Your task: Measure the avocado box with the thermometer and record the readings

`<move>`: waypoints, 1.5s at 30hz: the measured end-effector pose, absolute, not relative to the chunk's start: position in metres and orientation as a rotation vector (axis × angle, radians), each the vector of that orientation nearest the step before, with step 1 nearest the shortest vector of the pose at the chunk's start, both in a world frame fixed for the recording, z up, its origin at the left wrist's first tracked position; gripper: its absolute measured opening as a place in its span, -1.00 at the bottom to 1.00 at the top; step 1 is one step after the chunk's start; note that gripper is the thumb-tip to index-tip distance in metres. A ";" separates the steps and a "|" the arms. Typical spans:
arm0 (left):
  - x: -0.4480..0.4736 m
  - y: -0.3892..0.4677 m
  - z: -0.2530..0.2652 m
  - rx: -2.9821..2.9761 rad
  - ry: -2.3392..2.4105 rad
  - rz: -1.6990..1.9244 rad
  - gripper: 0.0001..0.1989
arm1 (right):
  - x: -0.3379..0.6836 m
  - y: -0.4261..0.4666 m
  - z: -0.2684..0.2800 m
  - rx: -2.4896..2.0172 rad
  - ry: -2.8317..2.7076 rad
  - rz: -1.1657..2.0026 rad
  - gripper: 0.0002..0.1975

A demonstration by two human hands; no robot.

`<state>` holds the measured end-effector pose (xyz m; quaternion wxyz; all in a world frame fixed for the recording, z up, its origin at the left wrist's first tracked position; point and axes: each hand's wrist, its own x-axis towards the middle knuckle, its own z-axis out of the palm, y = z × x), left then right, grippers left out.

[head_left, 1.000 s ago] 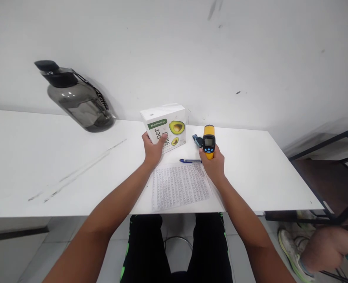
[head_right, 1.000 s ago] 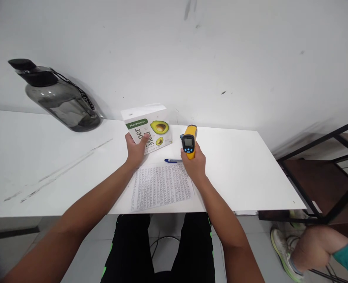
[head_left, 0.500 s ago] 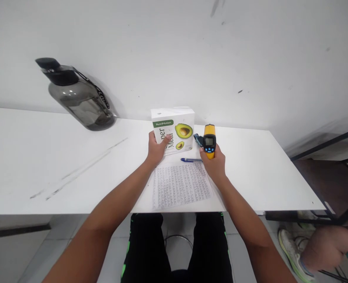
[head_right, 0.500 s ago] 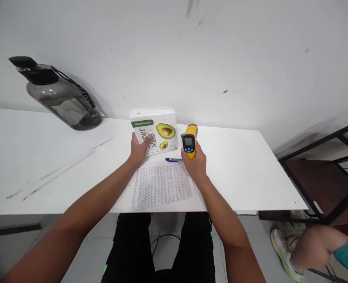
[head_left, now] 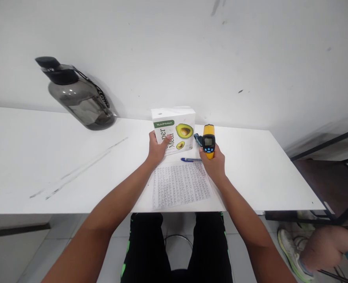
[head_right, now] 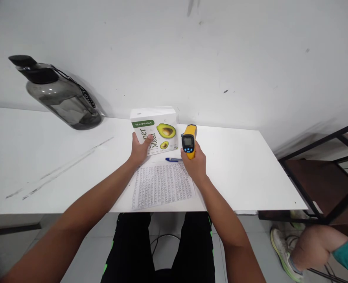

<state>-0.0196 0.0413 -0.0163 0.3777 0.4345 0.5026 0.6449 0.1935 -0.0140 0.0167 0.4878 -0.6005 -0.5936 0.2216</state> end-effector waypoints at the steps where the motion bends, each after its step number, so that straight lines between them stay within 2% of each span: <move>1: -0.020 0.042 -0.017 1.113 1.287 1.646 -0.42 | 0.193 -0.014 0.017 -1.459 -1.444 0.536 -0.62; 45: -0.020 0.042 -0.020 1.139 1.277 1.612 -0.43 | 0.193 -0.015 0.018 -1.452 -1.454 0.528 -0.64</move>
